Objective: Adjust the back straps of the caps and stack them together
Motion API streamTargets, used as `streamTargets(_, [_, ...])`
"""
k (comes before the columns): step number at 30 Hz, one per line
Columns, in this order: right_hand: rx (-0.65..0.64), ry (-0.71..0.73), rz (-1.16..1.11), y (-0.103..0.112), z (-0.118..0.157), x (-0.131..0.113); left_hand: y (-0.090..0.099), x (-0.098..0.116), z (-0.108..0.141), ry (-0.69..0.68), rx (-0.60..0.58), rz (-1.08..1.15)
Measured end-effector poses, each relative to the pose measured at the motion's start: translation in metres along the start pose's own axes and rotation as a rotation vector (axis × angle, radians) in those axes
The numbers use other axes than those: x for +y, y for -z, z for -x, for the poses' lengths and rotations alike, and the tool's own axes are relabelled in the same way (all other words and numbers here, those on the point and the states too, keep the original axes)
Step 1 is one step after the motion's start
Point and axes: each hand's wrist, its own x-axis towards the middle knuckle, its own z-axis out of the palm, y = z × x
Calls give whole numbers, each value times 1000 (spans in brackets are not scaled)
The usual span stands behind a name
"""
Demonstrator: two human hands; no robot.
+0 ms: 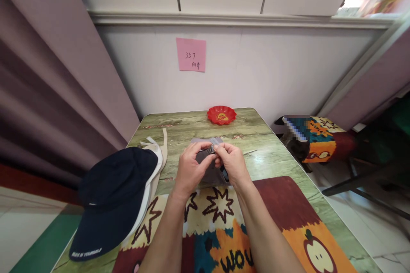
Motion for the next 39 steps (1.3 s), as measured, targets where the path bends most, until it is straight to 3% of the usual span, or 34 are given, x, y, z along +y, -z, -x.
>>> streamTargets(11, [-50,45,-3,0,2,-4,7,-5,-1,-64,55,-60])
streamTargets(15, [29,106,6,4,0,-5,4,-14,-3,60,156,44])
streamTargets(19, [111,189,19,8,-4,-4,2,-32,-6,263,323,369])
streamTargets(24, [133,52,-213,19,-10,-7,10,-46,-10,383,384,531])
streamTargets(26, [122,19,-267,26,-12,-9,13,-48,-9,367,339,529])
streamTargets(28, [84,34,-197,32,-14,-8,17,-50,-8,360,220,500])
streamTargets(32, [-135,-41,245,43,-16,4,21,-61,-1,425,-185,339])
streamTargets(34, [-267,-141,443,46,-18,16,21,-70,3,431,-310,199])
streamTargets(36, [-345,-176,608,48,-21,31,17,-78,6,407,-358,19])
streamTargets(39, [-331,-74,764,47,-27,50,6,-89,9,384,-366,-185])
